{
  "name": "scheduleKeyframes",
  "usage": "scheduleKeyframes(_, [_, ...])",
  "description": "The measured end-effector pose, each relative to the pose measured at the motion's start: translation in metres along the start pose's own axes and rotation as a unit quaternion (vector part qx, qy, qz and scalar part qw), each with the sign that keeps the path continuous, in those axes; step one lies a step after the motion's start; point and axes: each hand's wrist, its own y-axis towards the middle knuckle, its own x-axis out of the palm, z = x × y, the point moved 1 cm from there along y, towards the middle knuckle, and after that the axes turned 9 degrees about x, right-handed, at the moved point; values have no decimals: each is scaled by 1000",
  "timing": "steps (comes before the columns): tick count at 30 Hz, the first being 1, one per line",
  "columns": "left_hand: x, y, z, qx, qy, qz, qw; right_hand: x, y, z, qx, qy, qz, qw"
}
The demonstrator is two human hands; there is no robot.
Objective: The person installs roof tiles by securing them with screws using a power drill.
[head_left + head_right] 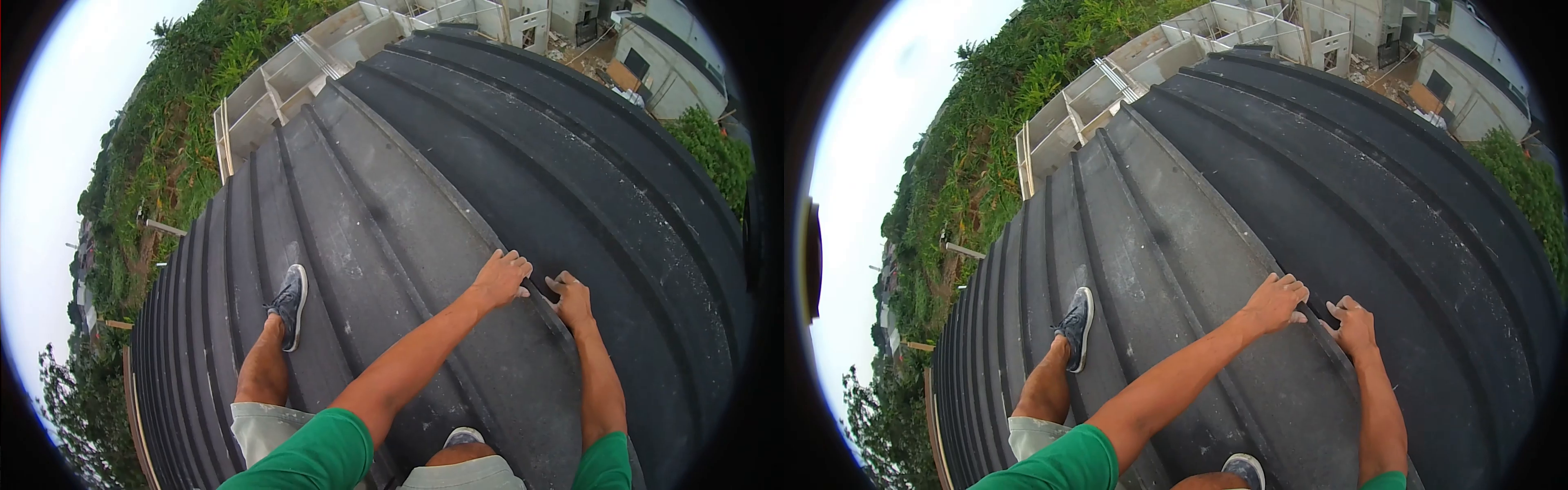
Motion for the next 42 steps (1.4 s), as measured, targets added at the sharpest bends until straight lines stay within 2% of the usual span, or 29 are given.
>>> scheduleKeyframes(2, [5,-9,6,0,-12,-24,1000,5,-2,-3,11,-3,-17,1000])
scheduleKeyframes(5, [6,2,4,2,-1,19,1000,17,0,13,8,-21,-13,1000])
scheduleKeyframes(7, [8,2,4,-28,-47,-77,996,15,4,20,-14,14,-37,999])
scheduleKeyframes(8, [11,-3,7,-30,-47,-78,995,7,7,33,-15,15,-39,999])
scheduleKeyframes(9, [18,-8,9,-19,10,-37,999,-12,12,47,199,311,-115,922])
scheduleKeyframes(10, [23,-11,11,-3,67,3,998,-26,11,60,385,564,-172,710])
scheduleKeyframes(11, [23,-12,17,2,68,2,998,-34,2,81,362,459,-88,806])
scheduleKeyframes(12, [21,-10,22,-16,44,-39,998,-41,-10,95,330,339,-2,881])
scheduleKeyframes(13, [22,-8,25,-33,18,-80,996,-44,-25,98,332,338,3,881])
scheduleKeyframes(14, [24,-7,27,-23,29,-78,996,-49,-49,103,290,231,76,926])
scheduleKeyframes(15, [34,-7,33,3,29,-82,996,-59,-82,112,260,109,147,948])
scheduleKeyframes(16, [42,-5,34,14,26,-117,993,-67,-109,101,309,139,170,925])
scheduleKeyframes(17, [54,-7,34,8,28,-105,994,-72,-137,97,297,68,186,934])
scheduleKeyframes(18, [54,-4,37,5,26,-83,996,-80,-164,90,287,19,195,938])
scheduleKeyframes(20, [65,8,46,10,27,-24,999,-86,-216,97,377,-1,203,904])
scheduleKeyframes(24, [67,18,56,12,83,-95,992,-94,-303,128,450,-51,172,875])
scheduleKeyframes(26, [53,30,67,5,98,-160,982,-105,-329,140,459,-35,182,869])
scheduleKeyframes(28, [52,37,64,13,115,-184,976,-109,-341,138,442,-3,179,879])
scheduleKeyframes(30, [52,41,64,10,134,-211,968,-108,-350,120,437,-45,230,868])
scheduleKeyframes(32, [51,41,69,-18,155,-244,957,-119,-360,75,355,-57,322,876])
scheduleKeyframes(35, [58,34,71,-42,150,-246,957,-90,-406,5,269,10,165,949])
scheduleKeyframes(37, [55,35,78,-43,171,-279,944,-68,-439,-17,253,48,51,965])
scheduleKeyframes(38, [50,33,93,-38,214,-263,940,-68,-450,-22,266,79,32,960])
scheduleKeyframes(40, [54,23,110,36,116,-187,975,-65,-459,-22,320,45,-3,946])
scheduleKeyframes(41, [69,13,113,68,137,-202,968,-59,-458,-12,310,27,25,950])
scheduleKeyframes(42, [78,11,115,33,123,-174,976,-56,-457,-3,312,7,56,948])
